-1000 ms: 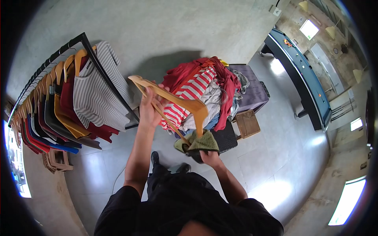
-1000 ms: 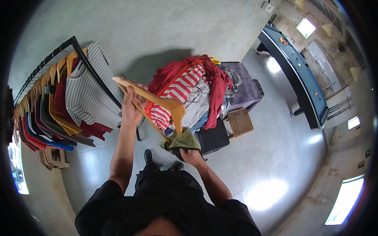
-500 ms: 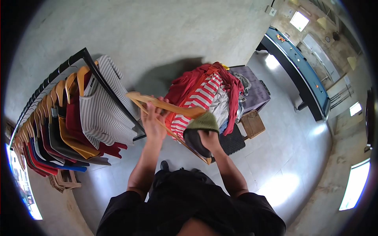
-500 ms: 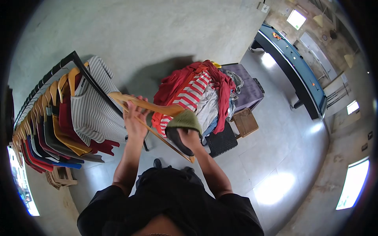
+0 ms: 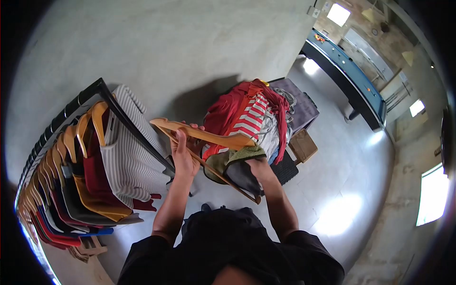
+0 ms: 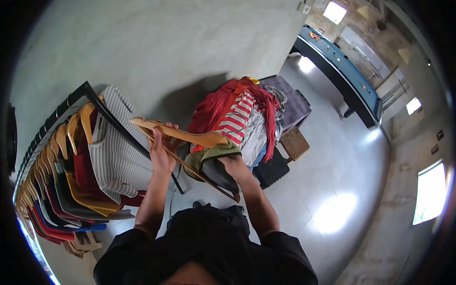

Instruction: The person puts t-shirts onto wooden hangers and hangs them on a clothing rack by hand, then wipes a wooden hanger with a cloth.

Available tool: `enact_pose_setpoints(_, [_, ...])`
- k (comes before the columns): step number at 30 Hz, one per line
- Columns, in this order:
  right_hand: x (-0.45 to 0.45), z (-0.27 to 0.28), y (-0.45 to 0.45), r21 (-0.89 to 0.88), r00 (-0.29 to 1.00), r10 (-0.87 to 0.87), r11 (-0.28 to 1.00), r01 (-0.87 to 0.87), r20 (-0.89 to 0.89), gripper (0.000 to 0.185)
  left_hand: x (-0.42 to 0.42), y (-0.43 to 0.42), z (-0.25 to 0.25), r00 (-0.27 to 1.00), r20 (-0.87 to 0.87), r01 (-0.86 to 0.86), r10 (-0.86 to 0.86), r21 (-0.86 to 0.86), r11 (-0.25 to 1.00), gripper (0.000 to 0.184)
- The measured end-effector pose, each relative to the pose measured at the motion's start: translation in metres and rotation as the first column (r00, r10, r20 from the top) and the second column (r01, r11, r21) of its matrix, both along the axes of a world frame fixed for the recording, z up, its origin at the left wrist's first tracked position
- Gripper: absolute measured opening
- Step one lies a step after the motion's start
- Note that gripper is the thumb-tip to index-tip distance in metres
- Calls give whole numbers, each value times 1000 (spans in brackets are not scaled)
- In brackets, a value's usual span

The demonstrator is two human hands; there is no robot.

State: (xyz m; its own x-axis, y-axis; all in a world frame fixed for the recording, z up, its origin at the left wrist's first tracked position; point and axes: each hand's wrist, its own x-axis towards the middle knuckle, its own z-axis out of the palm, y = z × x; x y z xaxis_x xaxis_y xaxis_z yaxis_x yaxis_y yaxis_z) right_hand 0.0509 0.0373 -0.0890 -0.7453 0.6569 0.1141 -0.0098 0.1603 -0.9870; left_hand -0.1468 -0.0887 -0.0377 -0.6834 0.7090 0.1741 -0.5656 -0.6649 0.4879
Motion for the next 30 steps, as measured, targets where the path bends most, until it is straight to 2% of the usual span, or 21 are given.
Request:
enact_pose_setpoints(1, [-6,13,-4,-261,997,-71,963,58,-41,43,-1,0,-1,1000,0,15,-15,9,1000,30])
enact_pose_setpoints(2, [-10,22,-6,-506,987,-149,857,96,-65,44,-1,-1,-3,1000,1,28,-28,18,999,30])
enact_pose_setpoints(6, [-16,32,-7,-695,963,-86,709,-120,-254,46,-10,-8,-12,999,-3,32,-32,3,999,30])
enact_pose_setpoints(9, [-21,19,-8,-617,907,-86,758,-209,-413,43,-11,-13,-19,1000,-21,20,-21,-50,999,30])
enact_pose_setpoints(10, [-23,11,-3,-596,913,-55,773,-216,-404,40,-11,-15,-19,1000,-18,1,-2,-57,998,31])
enact_pose_setpoints(11, [-28,4,-3,-402,933,-31,907,-125,-358,38,-11,-18,-19,1000,-16,-17,16,-62,998,31])
enact_pose_setpoints(12, [-34,2,-8,-177,951,-20,983,-37,-307,35,-11,-19,-18,999,-13,-34,33,-68,997,31])
enact_pose_setpoints(13, [-35,5,-7,382,999,32,924,-15,-38,30,-11,-20,-16,997,-25,-70,68,-79,994,31])
enact_pose_setpoints(14, [-37,7,-5,827,987,-126,562,-13,102,26,-10,-20,-14,994,-37,-105,102,-90,990,31])
enact_pose_setpoints(15, [-42,19,-17,547,976,-206,826,134,72,26,-9,-20,-12,990,-50,-140,135,-100,985,31])
enact_pose_setpoints(16, [-53,32,-36,179,954,-289,945,272,76,27,-12,-19,-13,989,-48,-146,141,-119,982,32])
enact_pose_setpoints(17, [-60,37,-48,-214,926,-362,901,378,111,28,-17,-19,-14,988,-46,-152,147,-137,979,32])
enact_pose_setpoints(18, [-62,25,-49,-230,922,-381,893,386,69,27,-23,-19,-15,987,-43,-159,154,-154,975,32])
enact_pose_setpoints(21, [-48,-14,-45,150,945,-311,944,294,105,25,-43,-16,-1,951,42,-293,306,-188,938,33])
enact_pose_setpoints(22, [-44,-13,-48,432,966,-257,868,246,-32,22,-53,-16,0,940,30,-333,340,-138,933,37])
enact_pose_setpoints(26, [-16,-17,-42,512,1000,-10,859,16,-16,20,-78,-19,6,908,24,-415,419,-97,905,39])
enact_pose_setpoints(29, [3,-39,-36,519,995,-101,850,89,-6,21,-86,-16,9,890,19,-454,456,-52,889,37])
enact_pose_setpoints(30, [8,-44,-31,401,994,-111,910,102,0,22,-86,-13,8,882,25,-470,470,-30,882,37])
